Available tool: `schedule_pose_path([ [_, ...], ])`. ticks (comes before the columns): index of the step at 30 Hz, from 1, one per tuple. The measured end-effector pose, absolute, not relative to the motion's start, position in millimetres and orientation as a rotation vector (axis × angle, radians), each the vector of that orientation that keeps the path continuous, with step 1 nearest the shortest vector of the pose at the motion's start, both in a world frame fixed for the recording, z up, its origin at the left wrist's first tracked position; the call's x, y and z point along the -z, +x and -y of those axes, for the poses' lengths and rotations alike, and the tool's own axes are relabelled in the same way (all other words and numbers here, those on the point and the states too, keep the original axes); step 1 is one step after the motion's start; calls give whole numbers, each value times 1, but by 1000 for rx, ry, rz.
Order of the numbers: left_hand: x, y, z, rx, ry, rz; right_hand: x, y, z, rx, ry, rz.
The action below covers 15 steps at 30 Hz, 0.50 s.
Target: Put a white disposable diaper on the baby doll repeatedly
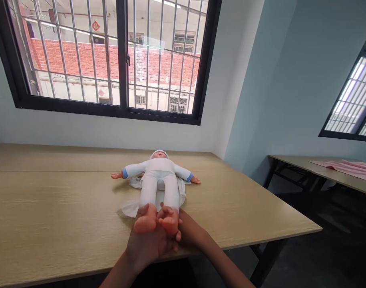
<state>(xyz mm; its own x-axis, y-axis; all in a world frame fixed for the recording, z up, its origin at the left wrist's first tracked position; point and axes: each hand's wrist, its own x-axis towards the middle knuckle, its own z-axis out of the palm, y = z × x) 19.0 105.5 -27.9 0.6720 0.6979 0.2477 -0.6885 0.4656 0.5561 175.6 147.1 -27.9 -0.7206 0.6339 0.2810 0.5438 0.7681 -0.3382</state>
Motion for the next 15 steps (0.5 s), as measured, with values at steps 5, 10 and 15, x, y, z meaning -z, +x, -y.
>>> schedule_pose_path([
  [5, 43, 18, -104, -848, 592, -12, 40, 181, -149, -353, -893, 2595],
  [10, 41, 16, -105, -849, 561, -37, 43, 181, -147, -258, -886, 2663],
  [15, 39, 14, -105, -842, 539, -44, 48, 182, -147, -158, -911, 2748],
])
